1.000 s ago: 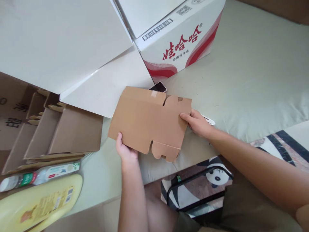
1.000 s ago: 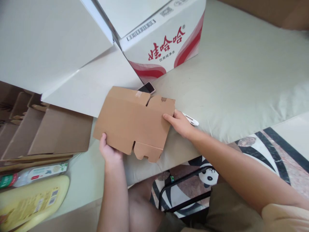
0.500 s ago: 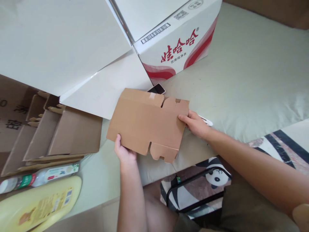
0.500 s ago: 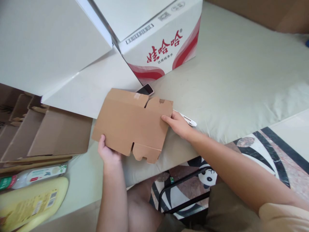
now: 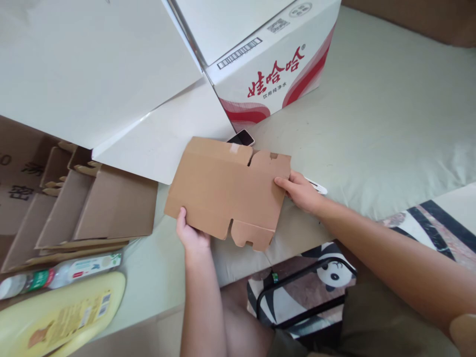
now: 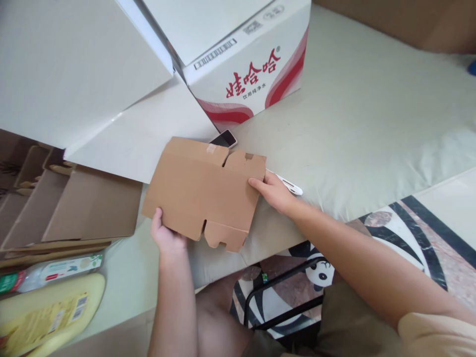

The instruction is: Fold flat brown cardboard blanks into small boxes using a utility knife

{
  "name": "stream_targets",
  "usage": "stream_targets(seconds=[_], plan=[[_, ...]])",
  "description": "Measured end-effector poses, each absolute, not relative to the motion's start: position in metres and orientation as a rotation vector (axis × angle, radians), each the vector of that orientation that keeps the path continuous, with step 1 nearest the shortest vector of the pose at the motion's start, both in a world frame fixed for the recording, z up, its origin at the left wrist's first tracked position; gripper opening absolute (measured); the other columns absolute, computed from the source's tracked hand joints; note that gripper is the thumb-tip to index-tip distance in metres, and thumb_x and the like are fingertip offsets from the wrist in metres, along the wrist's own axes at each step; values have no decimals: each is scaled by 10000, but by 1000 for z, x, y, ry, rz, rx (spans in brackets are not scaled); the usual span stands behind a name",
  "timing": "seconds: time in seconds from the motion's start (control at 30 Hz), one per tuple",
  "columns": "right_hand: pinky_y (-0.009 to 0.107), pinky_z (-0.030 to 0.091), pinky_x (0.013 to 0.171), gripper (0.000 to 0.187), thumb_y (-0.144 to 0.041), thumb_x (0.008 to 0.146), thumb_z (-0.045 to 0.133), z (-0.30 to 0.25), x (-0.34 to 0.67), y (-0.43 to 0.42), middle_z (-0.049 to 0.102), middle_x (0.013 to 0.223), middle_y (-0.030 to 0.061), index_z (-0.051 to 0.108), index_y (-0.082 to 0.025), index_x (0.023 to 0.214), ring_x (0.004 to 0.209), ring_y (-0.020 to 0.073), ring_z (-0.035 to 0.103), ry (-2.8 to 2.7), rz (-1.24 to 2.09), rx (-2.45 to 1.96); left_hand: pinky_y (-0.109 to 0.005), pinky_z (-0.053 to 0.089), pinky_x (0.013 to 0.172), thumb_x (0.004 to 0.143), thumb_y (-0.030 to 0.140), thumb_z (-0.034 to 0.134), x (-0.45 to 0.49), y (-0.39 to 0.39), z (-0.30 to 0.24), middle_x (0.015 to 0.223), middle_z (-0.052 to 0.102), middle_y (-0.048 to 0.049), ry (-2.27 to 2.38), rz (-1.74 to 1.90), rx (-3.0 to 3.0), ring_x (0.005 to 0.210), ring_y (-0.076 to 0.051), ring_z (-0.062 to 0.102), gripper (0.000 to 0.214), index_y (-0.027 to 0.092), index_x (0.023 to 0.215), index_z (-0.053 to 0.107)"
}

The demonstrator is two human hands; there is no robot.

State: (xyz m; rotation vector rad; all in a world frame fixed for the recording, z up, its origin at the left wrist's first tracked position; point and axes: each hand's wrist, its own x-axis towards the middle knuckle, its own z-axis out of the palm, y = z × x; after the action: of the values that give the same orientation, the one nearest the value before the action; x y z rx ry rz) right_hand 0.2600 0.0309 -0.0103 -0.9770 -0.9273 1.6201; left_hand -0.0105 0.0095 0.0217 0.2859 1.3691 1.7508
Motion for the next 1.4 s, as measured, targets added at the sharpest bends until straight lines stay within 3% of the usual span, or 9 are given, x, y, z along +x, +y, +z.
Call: stream_targets(seconds=[0.47,0.67,1.4], plan=[[392,525,855,351,-427,800,651,-10,261,31,726,1050,48,632,-216,1080,1010,244,661,-948,1592,-1033,-347,502,928,795,337,634,-8,10,25,1057,713,-58,1375,1758,262,1047,-225,648,318,212,1086,661],[387,519,876,392,-445,784,667,-9,261,31,718,1137,61,619,-218,1101,1045,243,661,-928,1623,-1007,-336,508,895,803,322,631,-6,10,27,1036,718,-53,1353,1766,199,995,-217,657,301,208,1079,669],[399,528,860,336,-419,811,647,-11,260,31,728,1086,58,642,-219,1081,995,241,674,-933,1601,-1040,-323,513,819,789,333,634,-4,9,28,1054,705,-45,1360,1761,199,932,-199,646,286,212,1044,674]])
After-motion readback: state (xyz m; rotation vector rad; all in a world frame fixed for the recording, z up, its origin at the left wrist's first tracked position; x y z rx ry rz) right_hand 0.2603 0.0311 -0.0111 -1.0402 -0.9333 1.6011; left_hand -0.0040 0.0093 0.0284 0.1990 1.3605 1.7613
